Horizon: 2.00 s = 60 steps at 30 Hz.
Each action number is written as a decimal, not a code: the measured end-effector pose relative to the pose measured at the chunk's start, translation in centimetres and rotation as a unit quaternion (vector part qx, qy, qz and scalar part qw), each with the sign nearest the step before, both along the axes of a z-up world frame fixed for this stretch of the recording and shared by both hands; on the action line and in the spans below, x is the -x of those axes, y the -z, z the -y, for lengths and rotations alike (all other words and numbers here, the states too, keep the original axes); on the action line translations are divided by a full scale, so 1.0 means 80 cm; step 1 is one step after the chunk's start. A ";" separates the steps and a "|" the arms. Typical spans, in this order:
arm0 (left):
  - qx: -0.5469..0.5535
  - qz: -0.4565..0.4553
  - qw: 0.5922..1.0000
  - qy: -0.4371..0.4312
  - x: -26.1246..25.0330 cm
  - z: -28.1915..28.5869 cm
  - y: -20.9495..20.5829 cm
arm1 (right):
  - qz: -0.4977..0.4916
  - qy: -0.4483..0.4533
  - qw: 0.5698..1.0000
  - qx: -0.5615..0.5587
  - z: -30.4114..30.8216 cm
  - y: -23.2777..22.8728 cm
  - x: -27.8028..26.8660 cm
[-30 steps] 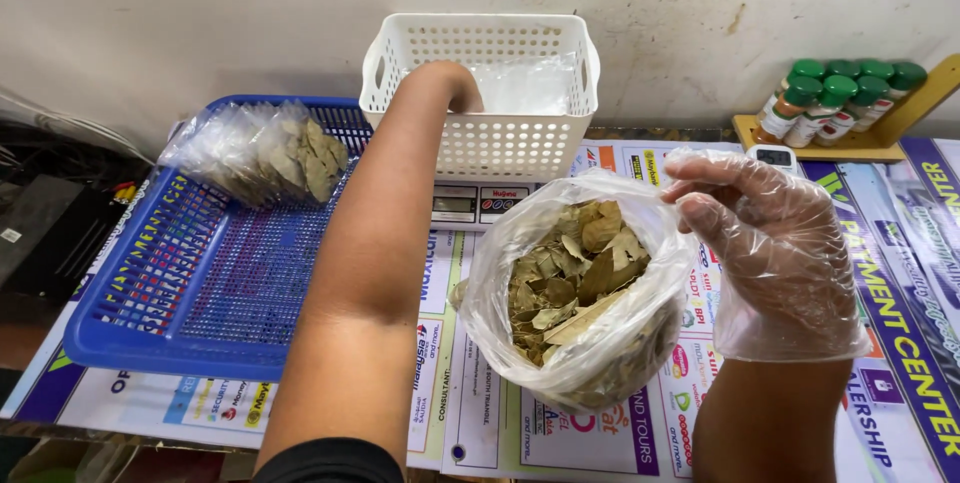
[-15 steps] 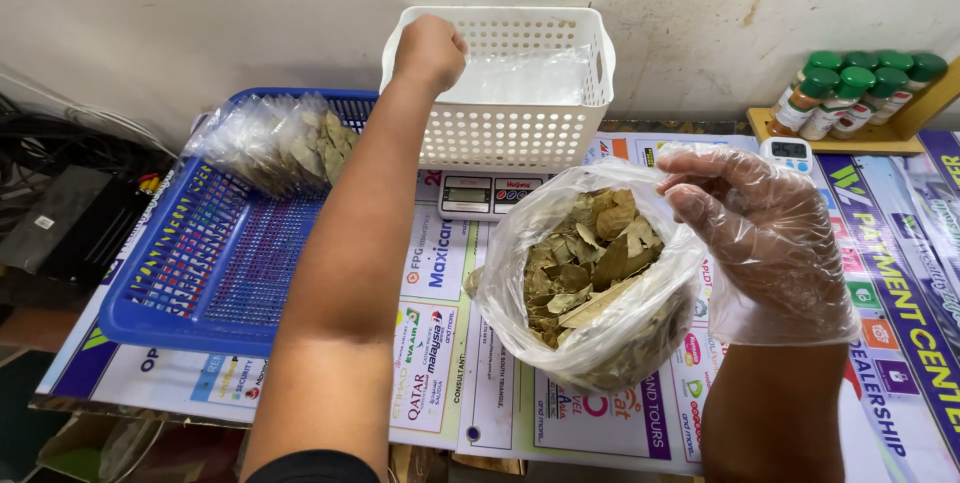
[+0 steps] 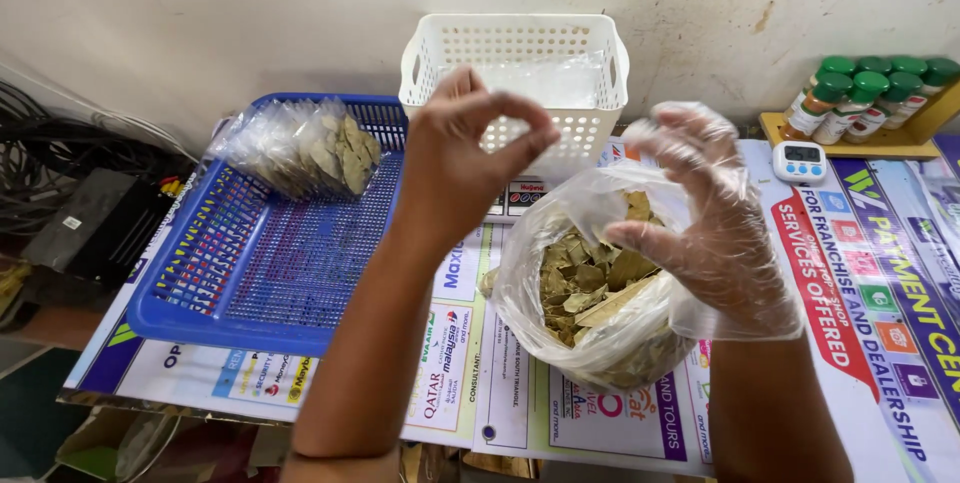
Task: Packaging dried bay leaves into small plastic bags
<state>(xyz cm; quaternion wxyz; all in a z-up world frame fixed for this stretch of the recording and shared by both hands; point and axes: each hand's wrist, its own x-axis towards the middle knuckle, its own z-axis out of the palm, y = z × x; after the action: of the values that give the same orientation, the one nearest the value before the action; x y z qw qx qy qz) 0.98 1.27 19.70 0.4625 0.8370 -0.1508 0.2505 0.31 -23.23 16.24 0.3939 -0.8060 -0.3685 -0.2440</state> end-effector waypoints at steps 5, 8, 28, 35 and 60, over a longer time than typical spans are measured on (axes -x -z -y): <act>0.078 -0.042 0.996 -0.014 0.018 0.008 0.033 | -0.080 -0.066 0.993 -0.063 -0.009 0.015 -0.006; 0.100 -0.041 0.993 -0.039 0.008 0.006 0.053 | -0.133 -0.107 0.983 -0.067 -0.006 0.023 -0.011; -0.028 -0.078 0.992 0.097 0.006 -0.009 0.069 | -0.314 -0.048 0.948 -0.030 -0.026 0.001 -0.007; 0.049 -0.135 0.977 0.156 0.004 -0.008 0.079 | -0.285 -0.056 0.956 -0.042 -0.016 0.022 -0.016; 0.230 -0.252 0.826 0.449 0.006 -0.003 0.061 | -0.103 -0.032 0.994 -0.035 -0.018 0.032 -0.004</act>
<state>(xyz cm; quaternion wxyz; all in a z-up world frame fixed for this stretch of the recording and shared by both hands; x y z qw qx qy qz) 0.48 1.51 14.82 0.7246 0.5808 -0.3263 -0.1766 0.64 -21.77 13.68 0.4654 -0.8003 -0.3424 -0.1603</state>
